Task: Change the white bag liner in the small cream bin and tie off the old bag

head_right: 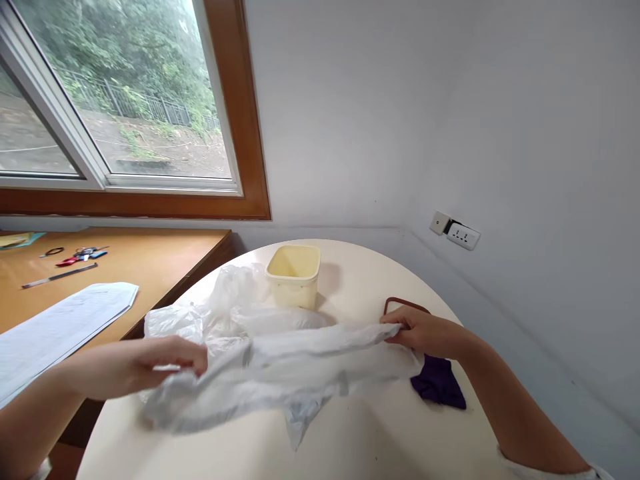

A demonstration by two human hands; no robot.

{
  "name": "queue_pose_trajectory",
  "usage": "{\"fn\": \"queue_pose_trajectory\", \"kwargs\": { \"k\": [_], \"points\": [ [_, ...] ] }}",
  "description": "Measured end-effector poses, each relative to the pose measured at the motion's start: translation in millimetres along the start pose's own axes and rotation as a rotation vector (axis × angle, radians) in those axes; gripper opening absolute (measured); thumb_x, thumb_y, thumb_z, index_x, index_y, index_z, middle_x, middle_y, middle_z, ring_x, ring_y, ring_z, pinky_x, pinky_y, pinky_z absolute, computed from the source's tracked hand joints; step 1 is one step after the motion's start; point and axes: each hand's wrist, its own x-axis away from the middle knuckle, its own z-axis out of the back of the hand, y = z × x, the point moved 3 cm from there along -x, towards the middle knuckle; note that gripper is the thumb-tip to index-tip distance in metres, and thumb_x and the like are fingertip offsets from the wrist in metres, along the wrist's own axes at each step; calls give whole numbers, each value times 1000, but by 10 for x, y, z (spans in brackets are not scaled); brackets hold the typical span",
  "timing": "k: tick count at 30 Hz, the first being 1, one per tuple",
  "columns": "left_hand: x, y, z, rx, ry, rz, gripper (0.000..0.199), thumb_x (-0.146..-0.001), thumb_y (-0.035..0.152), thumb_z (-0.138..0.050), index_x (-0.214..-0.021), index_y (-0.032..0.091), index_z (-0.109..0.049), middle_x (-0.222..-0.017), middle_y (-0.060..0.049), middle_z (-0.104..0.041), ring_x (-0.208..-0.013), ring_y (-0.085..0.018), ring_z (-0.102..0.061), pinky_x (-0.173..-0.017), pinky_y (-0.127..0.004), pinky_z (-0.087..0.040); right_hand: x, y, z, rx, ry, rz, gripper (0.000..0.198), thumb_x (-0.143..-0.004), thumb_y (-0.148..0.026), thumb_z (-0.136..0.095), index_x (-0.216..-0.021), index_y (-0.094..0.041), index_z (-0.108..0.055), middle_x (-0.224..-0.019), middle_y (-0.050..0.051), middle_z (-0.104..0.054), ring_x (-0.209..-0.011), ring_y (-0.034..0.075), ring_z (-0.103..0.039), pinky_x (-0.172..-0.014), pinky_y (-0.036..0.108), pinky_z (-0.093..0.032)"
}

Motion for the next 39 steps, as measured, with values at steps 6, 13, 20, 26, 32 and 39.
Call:
{"fn": "queue_pose_trajectory", "kwargs": {
  "k": [6, 13, 20, 26, 32, 39],
  "points": [
    [37, -91, -223, -75, -341, 151, 36, -85, 39, -45, -120, 32, -51, -122, -3, -54, -114, -22, -49, -93, -28, -40, -85, 177, -299, -610, -53, -74, 22, -69, -39, -62, -71, -17, -59, -76, 3, -59, -72, 16, -55, -60, 25, -41],
    [-189, -7, -1104, -119, -212, 114, 112, -64, 48, -68, -140, 28, 12, -148, -15, -13, -134, -33, -17, -103, -48, -27, -135, -153, -538, -891, -30, 52, 42, -65, -32, -69, -59, -19, -30, -56, -7, -31, -49, 5, -26, -44, 19, -18],
    [-401, -33, -1223, -259, 131, 9, 54, -82, 24, -39, -134, 28, -24, -124, -10, -48, -108, -24, -50, -91, -37, -39, 44, -344, -417, -904, 111, 76, 38, -67, -34, -67, -61, -20, -33, -58, -6, -34, -49, 6, -27, -44, 20, -21],
    [-411, -26, -668, -22, 239, 87, 38, -80, 27, -39, -117, 26, -37, -86, -1, -60, -67, -15, -54, -62, -26, -43, 99, -167, -295, -660, 125, -39, 26, -73, -36, -60, -71, -21, -39, -59, -6, -36, -50, 6, -27, -45, 20, -18],
    [-355, 223, -356, 207, 275, 269, 34, -72, 33, -52, -105, 24, -50, -76, 1, -53, -57, -10, -46, -47, -18, -36, 80, -195, -208, -222, 67, -85, 26, -72, -42, -57, -90, -24, -52, -79, -1, -54, -66, 11, -44, -54, 21, -31],
    [-339, 342, -277, -63, 102, 193, 25, -70, 42, -58, -84, 21, -58, -67, 2, -54, -53, -10, -43, -45, -18, -29, -84, 73, -226, 166, -150, -94, 21, -71, -33, -50, -57, -18, -47, -58, -2, -45, -52, 8, -33, -46, 22, -21]
  ]
}}
